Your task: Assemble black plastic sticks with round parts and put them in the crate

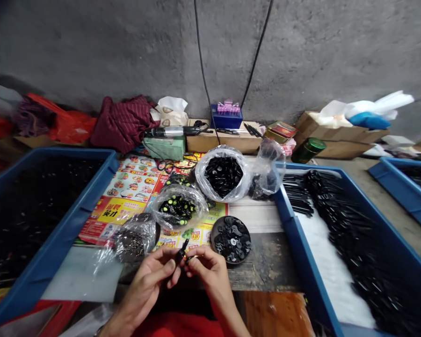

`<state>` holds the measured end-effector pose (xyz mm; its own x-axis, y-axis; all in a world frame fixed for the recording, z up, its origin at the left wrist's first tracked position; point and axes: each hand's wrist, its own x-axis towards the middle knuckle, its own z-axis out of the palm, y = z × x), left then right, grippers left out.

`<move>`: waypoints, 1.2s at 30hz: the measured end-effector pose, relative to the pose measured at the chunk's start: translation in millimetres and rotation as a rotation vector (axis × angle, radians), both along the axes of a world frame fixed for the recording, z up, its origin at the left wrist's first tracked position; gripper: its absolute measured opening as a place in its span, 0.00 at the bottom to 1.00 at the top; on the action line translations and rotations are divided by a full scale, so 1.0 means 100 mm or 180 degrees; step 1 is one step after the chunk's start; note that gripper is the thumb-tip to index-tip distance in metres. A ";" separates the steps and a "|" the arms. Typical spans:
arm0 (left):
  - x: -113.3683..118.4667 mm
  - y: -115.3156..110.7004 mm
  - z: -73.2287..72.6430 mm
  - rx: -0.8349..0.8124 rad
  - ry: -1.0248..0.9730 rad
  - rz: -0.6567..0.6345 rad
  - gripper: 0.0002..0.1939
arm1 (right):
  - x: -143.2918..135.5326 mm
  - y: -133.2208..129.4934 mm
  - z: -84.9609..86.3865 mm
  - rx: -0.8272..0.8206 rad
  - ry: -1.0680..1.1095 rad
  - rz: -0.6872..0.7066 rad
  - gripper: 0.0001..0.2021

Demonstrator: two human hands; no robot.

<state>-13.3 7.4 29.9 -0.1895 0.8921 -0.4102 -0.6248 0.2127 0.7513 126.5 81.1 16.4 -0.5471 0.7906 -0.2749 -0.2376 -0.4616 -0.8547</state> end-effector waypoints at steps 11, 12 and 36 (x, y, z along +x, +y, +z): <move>0.08 -0.02 0.06 -0.0021 0.1084 0.0671 0.15 | -0.24 -0.50 -0.04 -0.0695 0.0296 -0.0026 0.16; 0.09 -0.01 0.07 -0.0022 0.1210 0.0663 0.15 | -0.28 -0.53 -0.03 -0.0690 0.0271 -0.0057 0.16; 0.05 -0.08 -0.05 0.0029 0.1330 0.0265 0.14 | 0.02 -0.42 0.07 -0.0355 0.0117 0.0667 0.14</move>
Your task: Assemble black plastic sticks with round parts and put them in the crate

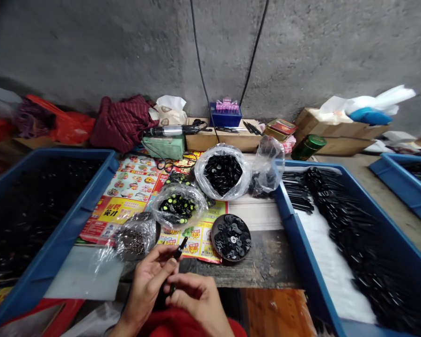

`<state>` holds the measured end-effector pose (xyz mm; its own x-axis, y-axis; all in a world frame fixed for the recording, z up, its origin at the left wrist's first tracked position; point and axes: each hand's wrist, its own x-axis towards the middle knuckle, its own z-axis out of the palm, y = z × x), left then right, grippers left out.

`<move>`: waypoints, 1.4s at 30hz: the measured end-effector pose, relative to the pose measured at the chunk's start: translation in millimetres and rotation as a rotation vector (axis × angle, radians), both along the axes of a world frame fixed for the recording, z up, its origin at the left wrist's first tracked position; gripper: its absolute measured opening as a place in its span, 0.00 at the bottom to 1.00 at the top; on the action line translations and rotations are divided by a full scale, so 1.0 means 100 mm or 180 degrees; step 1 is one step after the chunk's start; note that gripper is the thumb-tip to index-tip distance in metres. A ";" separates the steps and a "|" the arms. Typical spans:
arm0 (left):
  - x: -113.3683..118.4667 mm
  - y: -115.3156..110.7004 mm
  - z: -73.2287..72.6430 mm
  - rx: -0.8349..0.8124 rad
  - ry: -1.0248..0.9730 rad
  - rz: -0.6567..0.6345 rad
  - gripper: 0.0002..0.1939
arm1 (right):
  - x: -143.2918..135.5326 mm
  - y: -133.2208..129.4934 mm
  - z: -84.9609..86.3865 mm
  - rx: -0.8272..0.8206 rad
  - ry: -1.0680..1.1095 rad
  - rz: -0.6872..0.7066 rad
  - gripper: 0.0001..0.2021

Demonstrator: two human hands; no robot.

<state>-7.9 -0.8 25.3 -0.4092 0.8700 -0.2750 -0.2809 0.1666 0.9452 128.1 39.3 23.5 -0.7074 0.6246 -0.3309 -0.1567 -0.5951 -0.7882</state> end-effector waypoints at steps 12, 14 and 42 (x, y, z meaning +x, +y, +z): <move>0.09 -0.01 0.03 0.0149 -0.0236 -0.0420 0.13 | 0.17 0.15 -0.21 -0.0272 -0.0322 -0.1028 0.18; 0.09 -0.02 0.01 0.0172 -0.0180 -0.0420 0.12 | 0.17 0.15 -0.22 -0.0211 -0.0365 -0.1040 0.17; 0.15 0.01 -0.04 0.0467 0.0304 -0.0363 0.06 | 0.13 0.11 -0.07 0.1227 -0.1379 -0.1718 0.11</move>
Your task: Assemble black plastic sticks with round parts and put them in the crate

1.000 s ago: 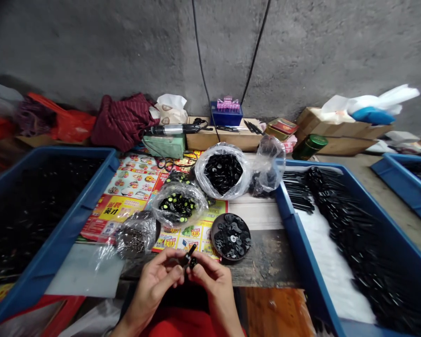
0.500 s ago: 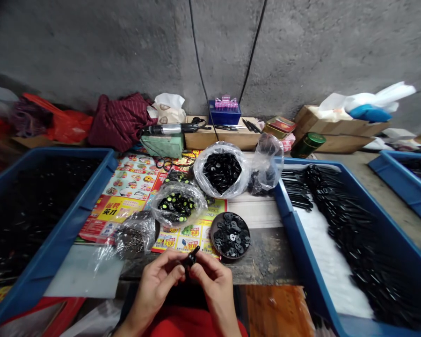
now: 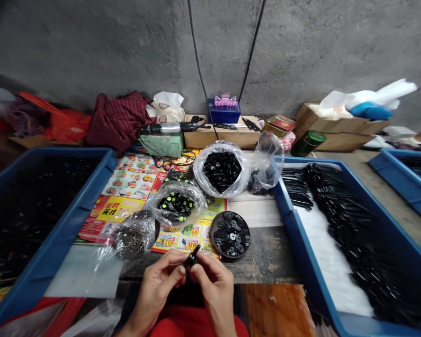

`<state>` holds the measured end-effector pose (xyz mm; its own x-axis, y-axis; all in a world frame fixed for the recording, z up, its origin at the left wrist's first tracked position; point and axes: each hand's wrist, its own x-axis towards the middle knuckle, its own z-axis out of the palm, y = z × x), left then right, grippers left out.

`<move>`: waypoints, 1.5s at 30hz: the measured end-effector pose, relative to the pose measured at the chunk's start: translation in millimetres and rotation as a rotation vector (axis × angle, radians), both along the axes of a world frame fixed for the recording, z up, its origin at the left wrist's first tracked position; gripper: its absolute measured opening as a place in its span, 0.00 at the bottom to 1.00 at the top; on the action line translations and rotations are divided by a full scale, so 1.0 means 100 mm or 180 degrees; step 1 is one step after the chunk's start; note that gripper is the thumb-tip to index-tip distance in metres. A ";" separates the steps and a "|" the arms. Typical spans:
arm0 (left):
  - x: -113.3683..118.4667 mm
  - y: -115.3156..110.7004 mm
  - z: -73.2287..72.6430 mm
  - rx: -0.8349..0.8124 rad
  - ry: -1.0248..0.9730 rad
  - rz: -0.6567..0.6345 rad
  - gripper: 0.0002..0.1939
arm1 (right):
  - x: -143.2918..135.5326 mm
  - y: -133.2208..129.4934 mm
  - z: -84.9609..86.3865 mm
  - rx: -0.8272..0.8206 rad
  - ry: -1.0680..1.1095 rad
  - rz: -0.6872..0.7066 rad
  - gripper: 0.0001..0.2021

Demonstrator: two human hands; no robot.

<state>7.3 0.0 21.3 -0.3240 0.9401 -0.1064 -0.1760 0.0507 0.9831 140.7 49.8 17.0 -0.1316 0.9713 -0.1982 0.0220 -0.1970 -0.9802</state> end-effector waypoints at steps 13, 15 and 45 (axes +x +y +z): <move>0.04 -0.05 -0.02 -0.0090 -0.0029 0.0072 0.09 | 0.03 0.04 0.01 0.0404 -0.0087 0.0438 0.08; 0.04 -0.06 -0.02 -0.0114 -0.0003 0.0098 0.09 | 0.05 0.07 0.03 0.0439 -0.0103 0.0662 0.09; 0.04 -0.05 -0.04 -0.0191 0.0060 0.0076 0.10 | 0.03 0.08 0.08 -0.0491 0.0521 0.0725 0.17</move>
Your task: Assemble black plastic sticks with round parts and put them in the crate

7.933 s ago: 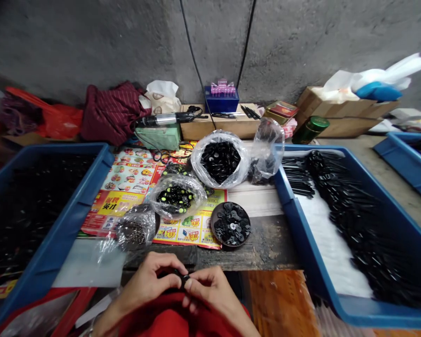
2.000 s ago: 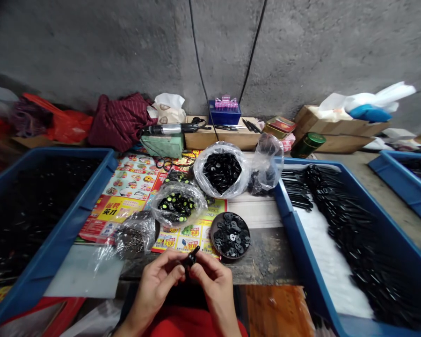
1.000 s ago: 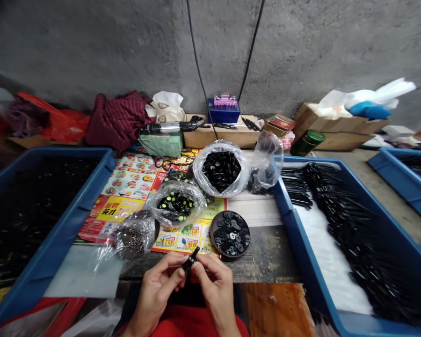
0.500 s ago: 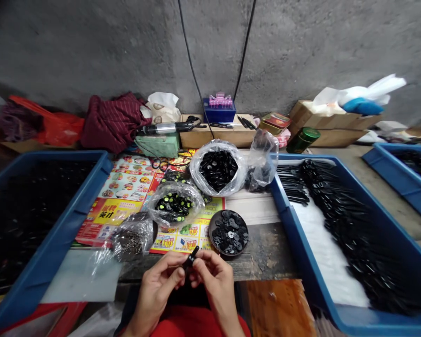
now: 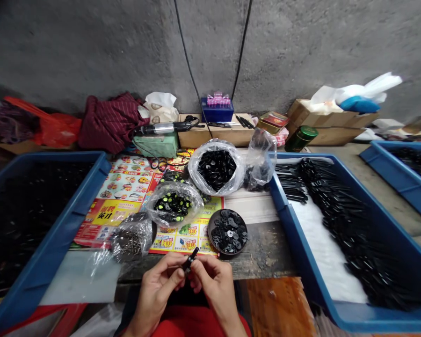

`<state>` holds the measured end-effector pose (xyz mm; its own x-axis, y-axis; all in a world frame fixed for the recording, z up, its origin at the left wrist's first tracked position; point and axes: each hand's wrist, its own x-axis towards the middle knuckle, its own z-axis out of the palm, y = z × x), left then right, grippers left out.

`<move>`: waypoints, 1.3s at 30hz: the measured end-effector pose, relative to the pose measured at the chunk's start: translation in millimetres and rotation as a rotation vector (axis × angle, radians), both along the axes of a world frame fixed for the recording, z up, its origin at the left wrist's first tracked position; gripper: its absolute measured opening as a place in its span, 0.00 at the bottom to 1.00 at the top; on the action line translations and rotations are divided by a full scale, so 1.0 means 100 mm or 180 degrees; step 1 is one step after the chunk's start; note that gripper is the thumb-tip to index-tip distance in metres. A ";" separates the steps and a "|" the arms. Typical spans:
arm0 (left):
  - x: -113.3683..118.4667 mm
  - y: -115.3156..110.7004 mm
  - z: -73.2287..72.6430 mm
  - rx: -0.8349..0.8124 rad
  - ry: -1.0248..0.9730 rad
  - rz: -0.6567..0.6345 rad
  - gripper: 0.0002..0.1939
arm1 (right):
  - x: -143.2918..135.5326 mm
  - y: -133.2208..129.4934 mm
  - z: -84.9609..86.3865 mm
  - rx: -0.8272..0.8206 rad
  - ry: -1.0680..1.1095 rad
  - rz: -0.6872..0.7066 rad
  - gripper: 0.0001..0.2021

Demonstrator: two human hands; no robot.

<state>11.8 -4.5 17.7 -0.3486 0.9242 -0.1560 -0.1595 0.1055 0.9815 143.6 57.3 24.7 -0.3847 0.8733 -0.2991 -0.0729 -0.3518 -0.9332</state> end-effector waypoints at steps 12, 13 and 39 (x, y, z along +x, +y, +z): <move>0.00 0.03 0.01 0.0026 0.0020 0.0023 0.10 | -0.02 0.03 -0.07 -0.0361 0.0278 -0.0391 0.15; 0.00 0.03 0.01 0.0031 0.0026 0.0025 0.10 | -0.01 0.04 -0.08 -0.0403 0.0261 -0.0367 0.16; -0.02 0.03 0.02 -0.0010 -0.0196 -0.0020 0.09 | -0.01 -0.03 -0.05 0.1222 -0.0644 -0.0053 0.12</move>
